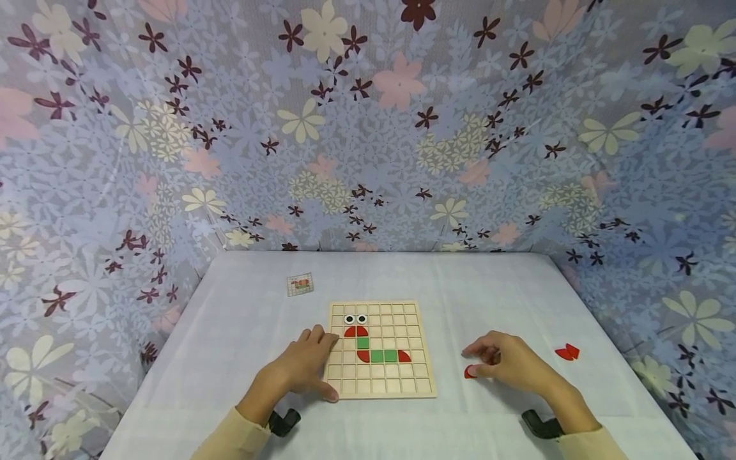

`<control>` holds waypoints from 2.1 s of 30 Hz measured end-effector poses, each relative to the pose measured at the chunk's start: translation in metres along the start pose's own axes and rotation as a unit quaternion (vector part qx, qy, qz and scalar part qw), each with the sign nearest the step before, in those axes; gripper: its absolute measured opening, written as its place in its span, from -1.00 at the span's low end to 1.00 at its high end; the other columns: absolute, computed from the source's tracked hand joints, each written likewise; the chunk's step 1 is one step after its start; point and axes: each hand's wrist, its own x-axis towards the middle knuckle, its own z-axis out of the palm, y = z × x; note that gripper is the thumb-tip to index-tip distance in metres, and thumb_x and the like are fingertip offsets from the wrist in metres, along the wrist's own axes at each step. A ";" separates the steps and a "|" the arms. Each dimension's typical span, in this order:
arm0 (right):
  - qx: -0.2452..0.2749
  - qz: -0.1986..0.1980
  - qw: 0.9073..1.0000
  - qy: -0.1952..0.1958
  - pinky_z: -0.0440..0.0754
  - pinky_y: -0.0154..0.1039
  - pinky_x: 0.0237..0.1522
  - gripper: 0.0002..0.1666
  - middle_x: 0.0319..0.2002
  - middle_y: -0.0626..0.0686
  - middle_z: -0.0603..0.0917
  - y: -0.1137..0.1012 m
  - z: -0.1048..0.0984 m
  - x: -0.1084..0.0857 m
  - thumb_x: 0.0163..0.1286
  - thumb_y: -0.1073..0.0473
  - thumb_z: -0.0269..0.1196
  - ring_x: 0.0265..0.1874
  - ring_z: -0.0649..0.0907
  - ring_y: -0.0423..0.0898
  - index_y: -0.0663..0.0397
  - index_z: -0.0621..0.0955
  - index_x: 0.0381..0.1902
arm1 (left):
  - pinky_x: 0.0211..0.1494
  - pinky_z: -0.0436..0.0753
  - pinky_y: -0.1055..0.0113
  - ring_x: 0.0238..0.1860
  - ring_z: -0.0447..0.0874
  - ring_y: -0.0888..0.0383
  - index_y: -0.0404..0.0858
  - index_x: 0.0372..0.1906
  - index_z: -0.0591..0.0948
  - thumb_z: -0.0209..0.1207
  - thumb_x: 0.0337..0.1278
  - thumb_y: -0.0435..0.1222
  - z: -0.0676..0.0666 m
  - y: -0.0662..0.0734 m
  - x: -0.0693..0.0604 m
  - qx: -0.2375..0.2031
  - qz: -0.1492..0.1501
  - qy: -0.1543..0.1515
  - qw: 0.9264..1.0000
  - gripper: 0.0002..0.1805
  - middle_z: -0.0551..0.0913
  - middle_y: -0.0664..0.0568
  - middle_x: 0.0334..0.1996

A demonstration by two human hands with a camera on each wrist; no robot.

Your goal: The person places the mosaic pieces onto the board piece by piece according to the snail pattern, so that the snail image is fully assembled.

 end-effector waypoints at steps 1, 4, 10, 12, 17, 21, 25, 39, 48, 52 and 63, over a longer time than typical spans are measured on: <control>0.000 -0.003 1.000 -0.003 0.61 -0.31 -0.20 -0.62 -0.10 -0.09 0.80 0.000 0.000 0.000 0.35 0.04 0.75 -0.26 0.61 -0.27 -0.18 0.91 0.09 | 0.20 0.65 -0.10 0.15 0.41 -0.01 -0.31 0.65 0.51 0.90 -0.20 0.07 0.000 0.000 0.000 -0.001 0.000 0.001 1.000 0.29 0.51 -0.06 0.17; 0.004 -0.008 1.000 -0.015 0.58 -0.32 -0.19 -0.61 -0.05 -0.08 0.78 0.001 -0.001 0.000 0.30 0.01 0.78 -0.24 0.58 -0.23 -0.27 0.92 0.06 | 0.22 0.64 -0.09 0.16 0.41 0.00 -0.31 0.65 0.50 0.90 -0.19 0.08 0.000 -0.001 0.000 0.000 -0.002 -0.002 1.000 0.29 0.51 -0.05 0.17; -0.010 -0.018 1.000 -0.016 0.58 -0.32 -0.15 -0.60 0.00 -0.09 0.76 0.002 -0.002 0.000 0.28 0.00 0.79 -0.19 0.58 -0.24 -0.29 0.92 0.04 | 0.22 0.64 -0.09 0.16 0.42 -0.01 -0.30 0.65 0.50 0.90 -0.19 0.08 -0.001 -0.001 0.000 -0.001 -0.004 -0.003 1.000 0.29 0.51 -0.05 0.17; -0.020 -0.019 1.000 -0.008 0.60 -0.32 -0.13 -0.59 -0.02 -0.10 0.75 0.003 -0.002 0.000 0.28 0.01 0.79 -0.18 0.60 -0.26 -0.25 0.90 0.05 | 0.21 0.64 -0.07 0.16 0.42 0.00 -0.29 0.65 0.50 0.90 -0.19 0.08 -0.001 -0.002 0.001 0.001 -0.003 -0.002 1.000 0.29 0.51 -0.05 0.17; -0.008 -0.010 1.000 -0.001 0.60 -0.32 -0.15 -0.53 -0.05 -0.04 0.66 0.006 -0.004 0.002 0.25 -0.02 0.81 -0.18 0.58 -0.23 -0.24 0.87 0.08 | 0.21 0.65 -0.08 0.16 0.42 0.01 -0.29 0.66 0.50 0.89 -0.18 0.10 0.000 -0.003 0.002 0.002 -0.001 -0.002 1.000 0.29 0.52 -0.06 0.18; 0.007 -0.032 0.999 -0.016 0.56 -0.32 -0.19 -0.62 0.00 -0.01 0.67 0.008 -0.003 0.003 0.30 0.03 0.78 -0.23 0.55 -0.23 -0.32 0.91 0.05 | 0.22 0.64 -0.09 0.16 0.42 0.00 -0.29 0.66 0.50 0.90 -0.18 0.08 0.000 -0.004 0.002 0.002 -0.001 -0.002 1.000 0.28 0.52 -0.06 0.18; 0.013 -0.063 0.998 -0.023 0.61 -0.33 -0.23 -0.74 -0.06 -0.02 0.71 0.007 -0.001 0.003 0.38 0.11 0.73 -0.31 0.58 -0.30 -0.26 0.92 -0.03 | 0.22 0.64 -0.09 0.17 0.42 -0.01 -0.29 0.65 0.50 0.90 -0.18 0.07 0.000 -0.004 0.003 0.000 -0.001 -0.003 1.000 0.28 0.52 -0.06 0.18; 0.006 -0.051 0.998 -0.048 0.68 -0.34 -0.20 -0.78 -0.29 -0.20 0.81 -0.009 0.000 0.014 0.42 0.12 0.70 -0.33 0.67 -0.33 -0.14 0.79 -0.20 | 0.22 0.62 -0.04 0.17 0.40 0.02 -0.28 0.67 0.50 0.90 -0.20 0.09 0.000 -0.002 0.001 -0.003 -0.003 -0.001 1.000 0.30 0.51 -0.03 0.16; 0.005 -0.090 0.996 -0.008 0.76 -0.34 -0.12 -0.83 -0.23 -0.24 0.87 -0.035 0.014 0.040 0.50 0.20 0.63 -0.27 0.75 -0.36 -0.14 0.80 -0.17 | 0.22 0.64 -0.08 0.17 0.43 -0.03 -0.31 0.65 0.50 0.88 -0.13 0.07 0.001 0.000 0.001 0.005 0.001 -0.006 1.000 0.25 0.51 -0.07 0.18; 0.009 -0.109 0.994 0.004 0.77 -0.33 -0.11 -0.88 -0.20 -0.19 0.90 -0.052 0.020 0.056 0.55 0.23 0.58 -0.25 0.79 -0.29 -0.10 0.82 -0.12 | 0.22 0.65 -0.11 0.17 0.43 -0.03 -0.31 0.65 0.50 0.89 -0.16 0.08 0.001 -0.001 0.001 0.007 0.002 -0.005 1.000 0.27 0.51 -0.06 0.18; 0.021 -0.131 0.991 -0.012 0.76 -0.34 -0.09 -0.93 -0.15 -0.13 0.94 -0.090 0.048 0.107 0.63 0.23 0.52 -0.23 0.84 -0.24 -0.06 0.86 -0.03 | 0.23 0.66 -0.14 0.17 0.44 -0.03 -0.31 0.63 0.51 0.90 -0.21 0.06 0.001 -0.001 0.001 -0.003 0.003 0.001 1.000 0.27 0.51 -0.06 0.17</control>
